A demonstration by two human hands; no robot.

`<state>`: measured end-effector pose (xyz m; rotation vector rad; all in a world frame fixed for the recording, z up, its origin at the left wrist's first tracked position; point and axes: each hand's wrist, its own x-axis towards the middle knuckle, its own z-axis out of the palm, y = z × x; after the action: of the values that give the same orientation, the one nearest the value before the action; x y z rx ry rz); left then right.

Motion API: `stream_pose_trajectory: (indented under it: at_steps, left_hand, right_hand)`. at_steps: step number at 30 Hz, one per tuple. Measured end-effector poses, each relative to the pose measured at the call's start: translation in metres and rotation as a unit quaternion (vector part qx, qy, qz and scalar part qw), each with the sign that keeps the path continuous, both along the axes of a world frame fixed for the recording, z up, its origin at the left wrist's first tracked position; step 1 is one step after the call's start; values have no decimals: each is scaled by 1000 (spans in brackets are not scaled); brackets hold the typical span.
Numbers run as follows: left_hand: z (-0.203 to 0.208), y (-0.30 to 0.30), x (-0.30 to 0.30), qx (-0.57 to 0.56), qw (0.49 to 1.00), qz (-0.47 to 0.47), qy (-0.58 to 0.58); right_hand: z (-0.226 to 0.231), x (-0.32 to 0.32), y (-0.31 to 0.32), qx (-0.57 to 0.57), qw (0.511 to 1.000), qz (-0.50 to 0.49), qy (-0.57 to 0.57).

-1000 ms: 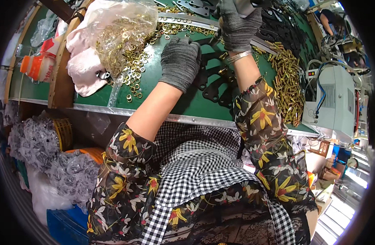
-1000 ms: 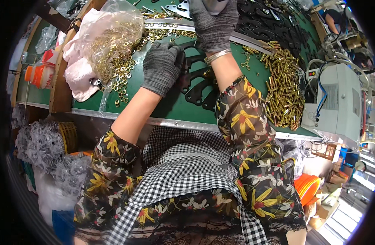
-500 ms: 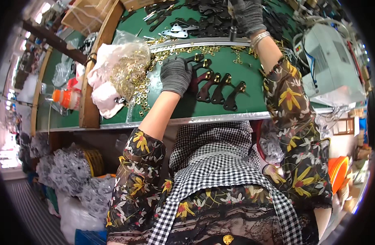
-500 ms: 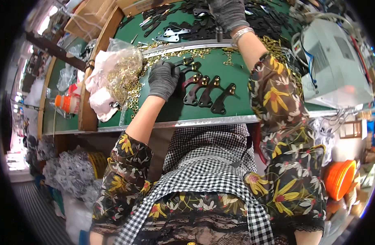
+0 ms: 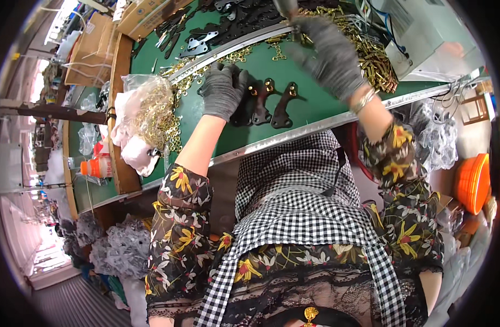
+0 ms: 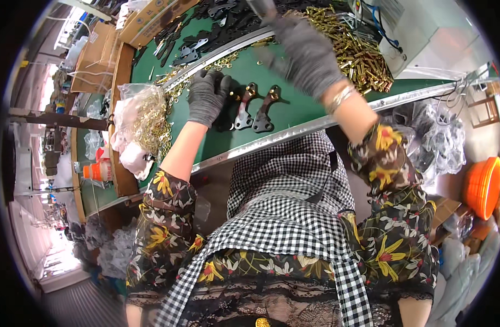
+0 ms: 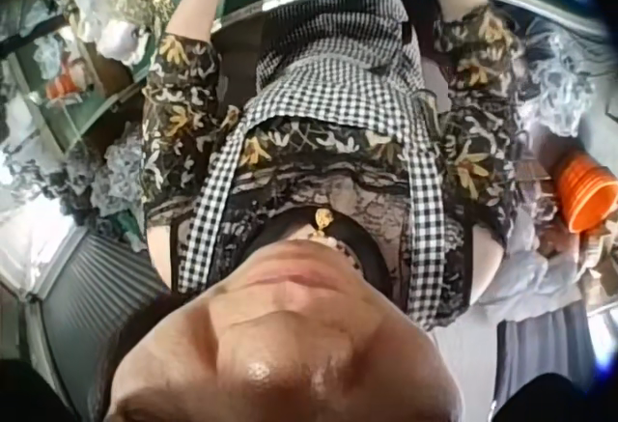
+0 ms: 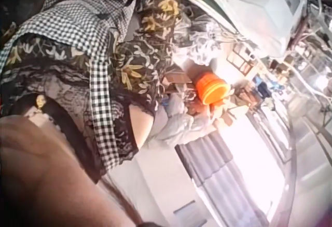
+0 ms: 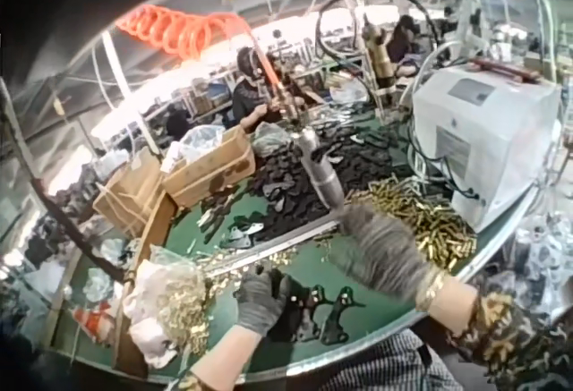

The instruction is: Assembling hardware components by placing metal washers onto black brackets and securing them.

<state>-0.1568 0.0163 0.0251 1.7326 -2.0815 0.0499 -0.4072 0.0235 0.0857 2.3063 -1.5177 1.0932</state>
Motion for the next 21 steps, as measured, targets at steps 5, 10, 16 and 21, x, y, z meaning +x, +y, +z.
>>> stream_pose_trajectory:
  at_steps: [5,10,16,21]
  left_hand:
    - [-9,-1,12,-31,994,-94,-48]
    - [-12,0,12,-19,988,-126,-83]
    - [-10,2,23,31,989,-120,-77]
    - [1,3,21,38,983,-178,10]
  right_hand:
    - [-32,30,26,165,973,81,138]
    - [-40,55,15,284,925,174,183]
    - [-52,78,-2,234,934,198,185]
    - [-56,59,-15,222,931,218,191]
